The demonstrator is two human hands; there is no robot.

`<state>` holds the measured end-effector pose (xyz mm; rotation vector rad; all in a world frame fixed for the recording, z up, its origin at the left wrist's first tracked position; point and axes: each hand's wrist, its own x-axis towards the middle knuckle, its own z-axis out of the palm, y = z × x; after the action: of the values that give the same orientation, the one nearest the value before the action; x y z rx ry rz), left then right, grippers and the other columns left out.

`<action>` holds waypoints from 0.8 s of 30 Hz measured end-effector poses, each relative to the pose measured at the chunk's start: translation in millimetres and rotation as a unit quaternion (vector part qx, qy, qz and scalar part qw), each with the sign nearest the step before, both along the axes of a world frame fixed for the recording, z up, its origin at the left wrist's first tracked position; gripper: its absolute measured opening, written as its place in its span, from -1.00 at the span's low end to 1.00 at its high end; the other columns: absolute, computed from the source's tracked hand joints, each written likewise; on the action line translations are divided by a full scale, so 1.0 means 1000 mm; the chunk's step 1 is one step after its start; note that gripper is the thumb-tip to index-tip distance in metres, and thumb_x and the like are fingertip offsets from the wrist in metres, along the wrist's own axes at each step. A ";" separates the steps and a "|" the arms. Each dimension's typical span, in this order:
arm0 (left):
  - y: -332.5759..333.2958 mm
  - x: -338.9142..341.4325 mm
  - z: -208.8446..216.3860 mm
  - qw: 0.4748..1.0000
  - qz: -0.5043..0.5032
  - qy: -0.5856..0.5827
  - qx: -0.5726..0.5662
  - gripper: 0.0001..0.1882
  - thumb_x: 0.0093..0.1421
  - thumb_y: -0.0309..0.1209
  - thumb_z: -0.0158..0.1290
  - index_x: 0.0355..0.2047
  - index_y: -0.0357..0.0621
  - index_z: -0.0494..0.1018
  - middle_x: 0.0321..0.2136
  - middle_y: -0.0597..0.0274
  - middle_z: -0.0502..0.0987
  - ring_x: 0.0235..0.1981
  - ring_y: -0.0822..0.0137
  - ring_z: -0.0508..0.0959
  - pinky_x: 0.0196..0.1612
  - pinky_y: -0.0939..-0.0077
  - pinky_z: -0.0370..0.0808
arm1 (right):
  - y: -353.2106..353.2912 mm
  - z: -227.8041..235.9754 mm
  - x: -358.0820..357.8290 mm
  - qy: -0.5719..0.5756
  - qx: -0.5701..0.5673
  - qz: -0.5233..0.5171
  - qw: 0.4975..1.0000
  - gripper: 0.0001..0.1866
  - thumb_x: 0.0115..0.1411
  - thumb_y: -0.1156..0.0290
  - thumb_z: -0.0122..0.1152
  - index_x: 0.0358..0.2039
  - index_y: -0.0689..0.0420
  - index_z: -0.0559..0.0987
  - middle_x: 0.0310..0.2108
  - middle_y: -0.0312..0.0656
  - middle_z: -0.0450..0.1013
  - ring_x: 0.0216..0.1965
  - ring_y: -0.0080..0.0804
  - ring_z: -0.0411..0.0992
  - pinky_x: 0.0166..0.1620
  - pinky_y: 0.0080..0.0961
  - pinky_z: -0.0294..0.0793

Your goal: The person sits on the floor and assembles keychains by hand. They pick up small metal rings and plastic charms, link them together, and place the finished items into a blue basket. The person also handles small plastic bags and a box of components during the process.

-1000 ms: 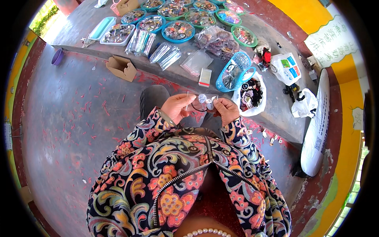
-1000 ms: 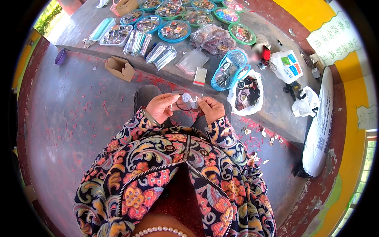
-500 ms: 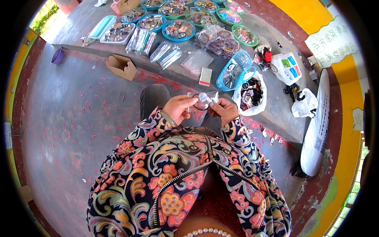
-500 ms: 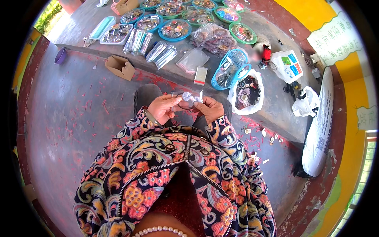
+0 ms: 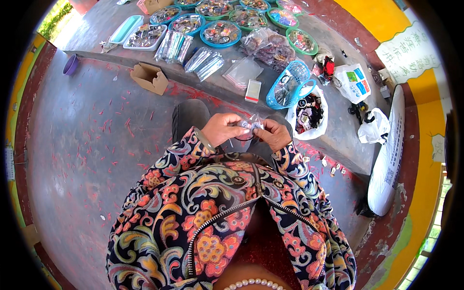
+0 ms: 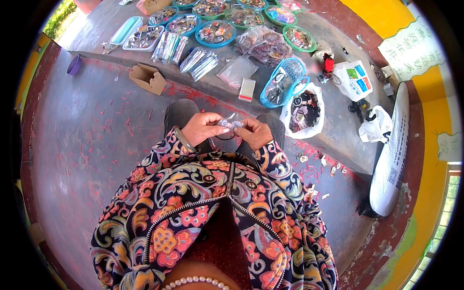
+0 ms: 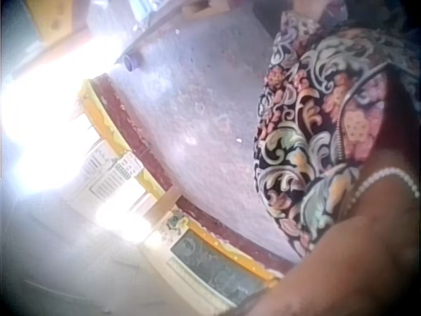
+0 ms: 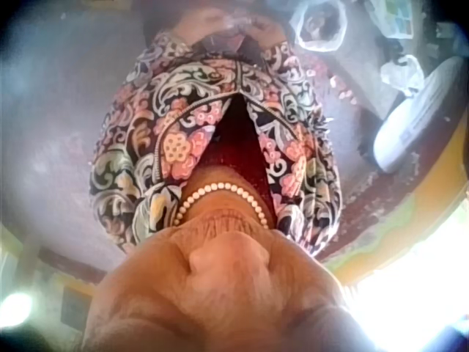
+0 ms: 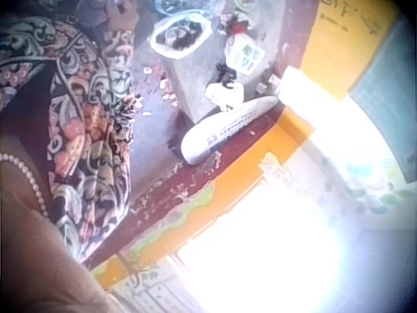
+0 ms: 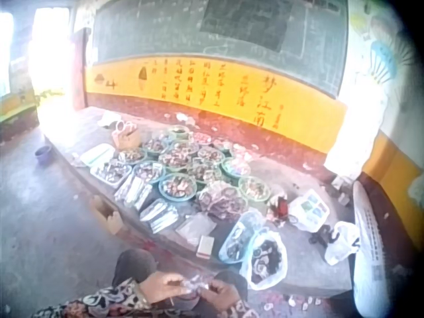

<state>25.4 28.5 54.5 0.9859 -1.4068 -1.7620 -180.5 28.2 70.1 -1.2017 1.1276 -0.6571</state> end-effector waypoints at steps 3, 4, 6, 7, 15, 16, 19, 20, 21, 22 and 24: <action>0.004 -0.008 0.003 0.998 0.052 -0.007 -0.034 -0.79 0.01 -0.46 0.05 -0.36 -0.38 0.41 -0.51 0.24 0.49 -0.47 0.57 0.45 -0.40 0.67 0.40 | 0.002 -0.001 0.003 -0.060 -0.021 -0.037 0.997 -0.85 0.02 0.42 0.15 -0.41 0.20 0.47 -0.54 -0.35 0.42 -0.53 -0.68 0.32 -0.45 -0.74 0.28; 0.005 -0.008 0.006 0.998 0.068 0.006 -0.014 -0.79 0.02 -0.48 0.04 -0.36 -0.41 0.39 -0.50 0.21 0.48 -0.47 0.55 0.45 -0.40 0.67 0.41 | 0.003 0.000 0.005 -0.089 -0.032 -0.054 0.994 -0.85 0.02 0.39 0.16 -0.41 0.18 0.48 -0.55 -0.37 0.42 -0.54 -0.68 0.31 -0.48 -0.74 0.26; 0.007 -0.009 0.008 0.996 0.079 0.033 0.005 -0.79 0.03 -0.49 0.03 -0.36 -0.42 0.38 -0.49 0.19 0.48 -0.46 0.53 0.46 -0.39 0.67 0.41 | 0.004 0.005 0.008 -0.102 -0.018 -0.035 0.994 -0.86 0.01 0.40 0.16 -0.41 0.18 0.48 -0.54 -0.36 0.42 -0.54 -0.66 0.32 -0.48 -0.74 0.28; 0.007 -0.010 0.009 0.995 0.084 0.046 0.015 -0.78 0.03 -0.49 0.03 -0.36 -0.43 0.38 -0.49 0.17 0.48 -0.46 0.52 0.47 -0.39 0.67 0.42 | 0.004 0.008 0.008 -0.109 -0.011 -0.025 0.994 -0.86 0.01 0.41 0.16 -0.42 0.18 0.48 -0.53 -0.35 0.43 -0.54 -0.66 0.33 -0.48 -0.74 0.28; 0.009 -0.015 0.003 0.995 0.054 0.070 0.035 -0.79 0.04 -0.52 0.00 -0.31 -0.41 0.36 -0.46 0.17 0.48 -0.43 0.48 0.48 -0.35 0.64 0.43 | 0.004 -0.004 0.005 -0.138 0.066 -0.084 0.985 -0.93 0.00 0.47 0.15 -0.47 0.18 0.49 -0.55 -0.31 0.44 -0.56 -0.61 0.36 -0.50 -0.73 0.30; 0.009 -0.015 0.000 0.996 0.052 0.068 0.029 -0.79 0.04 -0.52 0.00 -0.30 -0.40 0.36 -0.46 0.17 0.48 -0.42 0.48 0.48 -0.34 0.63 0.43 | 0.004 -0.004 0.006 -0.149 0.070 -0.087 0.983 -0.93 0.00 0.47 0.15 -0.48 0.17 0.49 -0.55 -0.31 0.44 -0.57 -0.61 0.36 -0.50 -0.73 0.30; 0.011 -0.020 0.003 0.992 0.046 0.100 0.059 -0.80 0.08 -0.44 -0.01 -0.34 -0.35 0.38 -0.46 0.30 0.46 -0.42 0.61 0.41 -0.36 0.74 0.35 | 0.004 0.002 0.007 -0.165 0.082 -0.083 0.979 -0.95 0.00 0.48 0.14 -0.51 0.17 0.48 -0.58 -0.32 0.43 -0.59 -0.61 0.35 -0.51 -0.72 0.29; 0.011 -0.018 0.004 0.997 0.043 0.054 0.037 -0.80 0.09 -0.43 -0.02 -0.34 -0.35 0.38 -0.46 0.31 0.45 -0.43 0.62 0.39 -0.37 0.74 0.34 | 0.004 0.004 0.007 -0.170 0.080 -0.085 0.979 -0.96 -0.01 0.49 0.14 -0.52 0.16 0.47 -0.59 -0.32 0.42 -0.59 -0.62 0.35 -0.51 -0.72 0.29; 0.009 -0.014 0.005 0.999 0.040 0.009 0.015 -0.80 0.10 -0.43 -0.03 -0.33 -0.34 0.39 -0.46 0.33 0.45 -0.44 0.63 0.38 -0.38 0.74 0.33 | 0.005 0.006 0.007 -0.174 0.078 -0.088 0.978 -0.96 -0.01 0.49 0.13 -0.53 0.16 0.47 -0.60 -0.32 0.41 -0.60 -0.62 0.34 -0.51 -0.72 0.28; 0.009 -0.012 0.006 0.999 0.036 -0.037 -0.007 -0.80 0.11 -0.42 -0.04 -0.33 -0.34 0.40 -0.46 0.35 0.44 -0.44 0.64 0.36 -0.39 0.75 0.32 | 0.005 0.007 0.007 -0.178 0.076 -0.091 0.977 -0.96 -0.01 0.49 0.13 -0.54 0.16 0.47 -0.61 -0.32 0.41 -0.60 -0.62 0.34 -0.51 -0.72 0.28; 0.010 -0.012 0.004 0.998 0.062 -0.009 -0.006 -0.80 0.12 -0.41 -0.05 -0.34 -0.34 0.40 -0.47 0.38 0.44 -0.46 0.65 0.34 -0.39 0.75 0.30 | 0.004 0.004 0.007 -0.163 0.069 -0.090 0.980 -0.96 -0.01 0.49 0.13 -0.55 0.15 0.46 -0.62 -0.33 0.40 -0.61 -0.63 0.33 -0.52 -0.72 0.28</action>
<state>13.0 38.3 58.7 1.0619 -1.3378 -1.6557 -173.9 32.5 74.4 -0.8426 0.9927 -0.8647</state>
